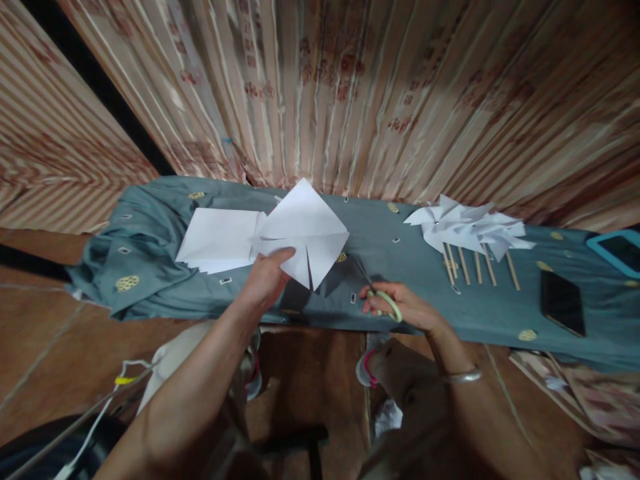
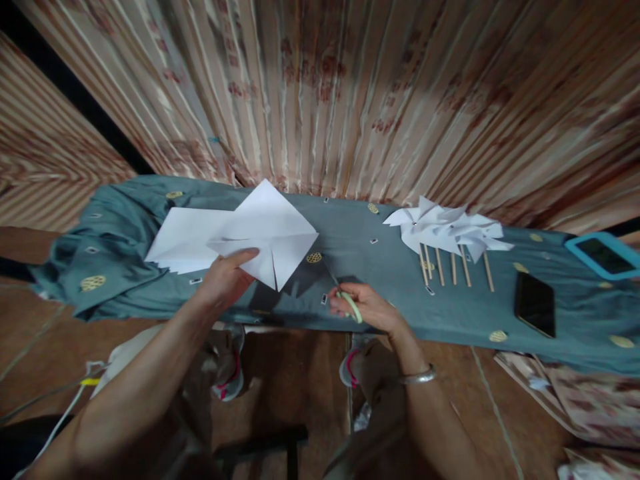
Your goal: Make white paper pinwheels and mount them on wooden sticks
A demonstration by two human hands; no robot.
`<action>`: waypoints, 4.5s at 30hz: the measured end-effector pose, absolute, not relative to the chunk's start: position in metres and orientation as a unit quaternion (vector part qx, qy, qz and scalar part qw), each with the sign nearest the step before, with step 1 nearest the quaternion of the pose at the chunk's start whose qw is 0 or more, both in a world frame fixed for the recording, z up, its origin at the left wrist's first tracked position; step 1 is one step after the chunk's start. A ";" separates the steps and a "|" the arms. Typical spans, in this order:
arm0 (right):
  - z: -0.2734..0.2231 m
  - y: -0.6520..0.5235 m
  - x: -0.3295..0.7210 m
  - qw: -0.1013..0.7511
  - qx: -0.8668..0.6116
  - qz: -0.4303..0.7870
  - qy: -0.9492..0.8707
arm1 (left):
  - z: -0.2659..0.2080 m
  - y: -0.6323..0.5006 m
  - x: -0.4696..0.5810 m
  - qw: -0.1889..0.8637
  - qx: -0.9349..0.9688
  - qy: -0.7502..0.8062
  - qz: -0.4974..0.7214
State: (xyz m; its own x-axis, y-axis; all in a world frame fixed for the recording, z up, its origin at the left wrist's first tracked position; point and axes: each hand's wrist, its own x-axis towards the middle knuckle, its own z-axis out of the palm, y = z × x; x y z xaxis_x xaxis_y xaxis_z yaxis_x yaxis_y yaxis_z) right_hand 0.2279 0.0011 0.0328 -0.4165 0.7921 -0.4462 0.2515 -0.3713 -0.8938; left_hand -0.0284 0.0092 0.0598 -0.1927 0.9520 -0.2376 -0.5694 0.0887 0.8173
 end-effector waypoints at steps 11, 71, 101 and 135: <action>0.036 0.021 0.214 0.448 -0.500 0.560 -0.485 | 0.029 -0.006 -0.009 0.662 0.297 0.504 0.468; 0.019 -0.022 0.158 0.219 -0.412 0.700 -0.541 | 0.075 0.017 -0.009 0.626 0.039 0.363 0.689; 0.016 -0.022 0.155 0.244 -0.415 0.685 -0.548 | 0.075 0.015 -0.007 0.627 0.063 0.387 0.674; 0.017 -0.021 0.150 0.275 -0.439 0.708 -0.480 | 0.073 0.017 -0.011 0.617 0.067 0.370 0.691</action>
State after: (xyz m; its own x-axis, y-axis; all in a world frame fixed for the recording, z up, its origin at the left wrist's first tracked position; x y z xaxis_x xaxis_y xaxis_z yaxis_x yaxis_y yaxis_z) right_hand 0.1500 -0.0212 0.0174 -0.4630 0.8109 -0.3579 0.0324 -0.3880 -0.9211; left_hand -0.0114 0.0169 0.0727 -0.2289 0.9024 -0.3650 -0.8039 0.0362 0.5937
